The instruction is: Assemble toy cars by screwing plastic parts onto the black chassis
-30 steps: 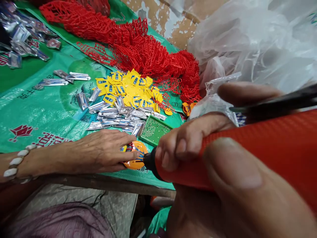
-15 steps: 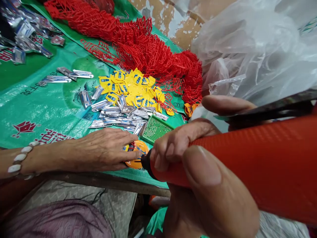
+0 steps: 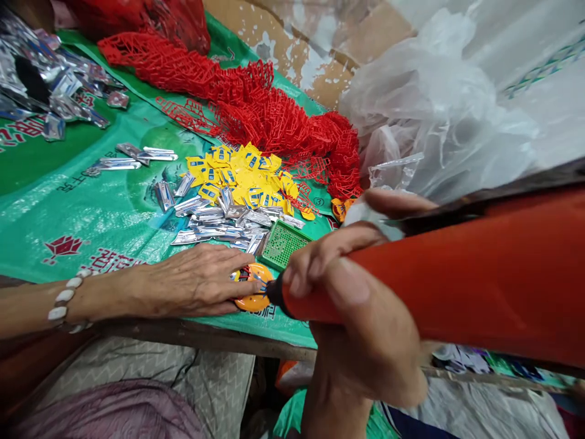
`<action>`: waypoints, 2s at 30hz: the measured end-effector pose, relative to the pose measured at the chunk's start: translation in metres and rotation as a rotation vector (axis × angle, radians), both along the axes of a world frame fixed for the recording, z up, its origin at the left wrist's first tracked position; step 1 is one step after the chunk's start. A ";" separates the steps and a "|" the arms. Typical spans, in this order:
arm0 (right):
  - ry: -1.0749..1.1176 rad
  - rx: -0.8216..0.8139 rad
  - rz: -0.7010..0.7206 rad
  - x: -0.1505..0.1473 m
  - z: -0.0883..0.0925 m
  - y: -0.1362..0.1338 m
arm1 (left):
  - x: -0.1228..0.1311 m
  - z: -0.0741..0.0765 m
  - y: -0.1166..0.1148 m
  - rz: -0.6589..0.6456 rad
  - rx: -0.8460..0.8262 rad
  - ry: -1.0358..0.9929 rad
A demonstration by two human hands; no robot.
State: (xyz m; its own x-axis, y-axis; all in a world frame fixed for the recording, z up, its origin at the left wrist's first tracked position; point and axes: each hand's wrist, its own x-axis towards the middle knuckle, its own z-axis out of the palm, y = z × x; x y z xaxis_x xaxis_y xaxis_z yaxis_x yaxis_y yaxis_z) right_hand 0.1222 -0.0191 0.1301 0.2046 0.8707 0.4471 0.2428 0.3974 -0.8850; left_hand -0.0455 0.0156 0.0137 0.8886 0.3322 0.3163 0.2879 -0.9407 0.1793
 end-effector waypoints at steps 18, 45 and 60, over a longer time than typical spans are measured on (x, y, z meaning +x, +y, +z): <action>-0.075 -0.064 -0.478 0.031 -0.060 -0.048 | -0.006 -0.002 -0.002 -0.015 -0.001 -0.518; 0.908 -0.578 -0.020 -0.016 -0.109 -0.046 | -0.031 0.000 0.002 0.131 -0.135 -0.475; 0.796 -0.587 0.014 -0.045 -0.091 -0.040 | -0.042 -0.002 -0.012 0.195 -0.090 -0.354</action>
State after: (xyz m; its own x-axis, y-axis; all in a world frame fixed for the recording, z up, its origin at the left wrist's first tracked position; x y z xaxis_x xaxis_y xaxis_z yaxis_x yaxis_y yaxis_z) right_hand 0.0768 -0.0588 0.0394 0.2459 0.9150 -0.3198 -0.5100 -0.1585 -0.8454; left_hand -0.0874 0.0034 0.0118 0.6476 0.5241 0.5532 0.3654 -0.8506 0.3781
